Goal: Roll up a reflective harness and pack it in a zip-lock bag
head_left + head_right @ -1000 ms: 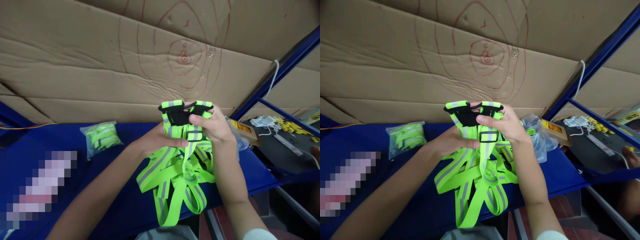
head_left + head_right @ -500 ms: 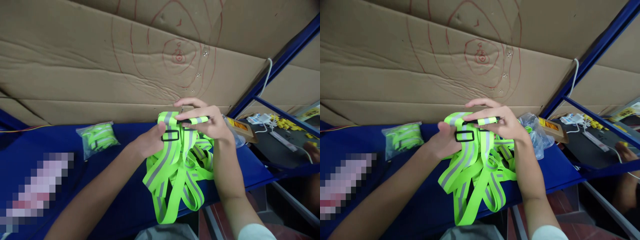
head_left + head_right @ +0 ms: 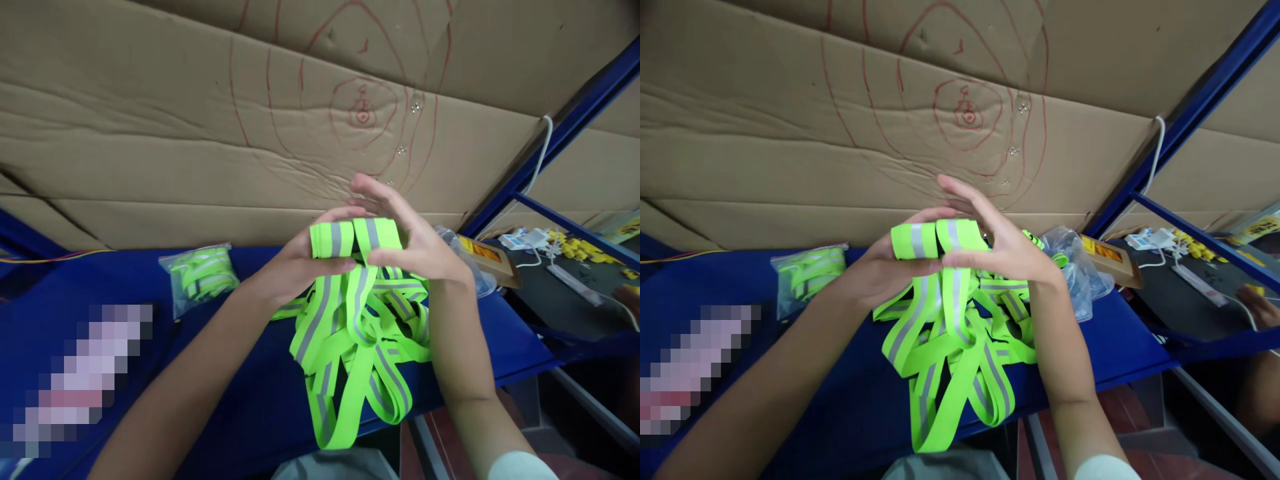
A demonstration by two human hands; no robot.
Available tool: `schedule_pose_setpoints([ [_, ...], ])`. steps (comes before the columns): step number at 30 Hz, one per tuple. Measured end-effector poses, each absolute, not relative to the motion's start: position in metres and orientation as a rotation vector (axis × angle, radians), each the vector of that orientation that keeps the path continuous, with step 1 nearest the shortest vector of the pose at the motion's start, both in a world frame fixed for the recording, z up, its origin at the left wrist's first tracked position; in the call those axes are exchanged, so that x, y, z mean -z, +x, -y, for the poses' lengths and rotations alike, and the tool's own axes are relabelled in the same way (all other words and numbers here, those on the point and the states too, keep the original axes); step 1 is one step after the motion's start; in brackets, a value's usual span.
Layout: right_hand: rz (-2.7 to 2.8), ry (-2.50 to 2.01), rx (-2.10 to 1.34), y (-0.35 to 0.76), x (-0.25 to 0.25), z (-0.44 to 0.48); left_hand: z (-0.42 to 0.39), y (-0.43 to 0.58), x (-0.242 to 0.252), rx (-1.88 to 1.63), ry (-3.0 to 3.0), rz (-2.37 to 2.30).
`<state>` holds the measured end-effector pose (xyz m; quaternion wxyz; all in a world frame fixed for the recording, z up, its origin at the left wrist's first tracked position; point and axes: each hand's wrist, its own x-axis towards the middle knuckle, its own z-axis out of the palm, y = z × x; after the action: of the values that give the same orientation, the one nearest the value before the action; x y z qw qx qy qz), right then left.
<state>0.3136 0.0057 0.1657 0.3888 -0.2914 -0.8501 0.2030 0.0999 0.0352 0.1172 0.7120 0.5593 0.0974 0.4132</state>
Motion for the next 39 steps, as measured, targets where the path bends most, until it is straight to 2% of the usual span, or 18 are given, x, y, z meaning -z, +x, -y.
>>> schedule_pose_setpoints([
  [4,2.060,-0.821,-0.458,0.300,-0.156,-0.013,-0.039,0.104,-0.116,-1.055,1.156,-0.224],
  [16,2.022,-0.914,-0.110,0.281,-0.141,-0.011,-0.038,0.097,-0.120,-0.970,0.949,-0.300],
  [24,1.736,-0.738,-0.088,0.280,-0.147,-0.004,-0.030,0.111,-0.107,-0.836,0.965,-0.384],
  [29,1.778,-0.803,-0.264,0.277,-0.144,0.003,-0.027,0.107,-0.113,-0.880,1.039,-0.481],
  [32,1.799,-0.843,-0.280,0.280,-0.144,0.004,-0.031,0.103,-0.114,-0.745,1.063,-0.369],
  [36,1.894,-0.732,-0.048,0.291,-0.151,0.004,-0.037,0.096,-0.116,-0.525,1.090,-0.057],
  [39,2.023,-0.701,0.070,0.298,-0.159,0.005,-0.036,0.093,-0.120,-0.517,1.080,-0.006],
])
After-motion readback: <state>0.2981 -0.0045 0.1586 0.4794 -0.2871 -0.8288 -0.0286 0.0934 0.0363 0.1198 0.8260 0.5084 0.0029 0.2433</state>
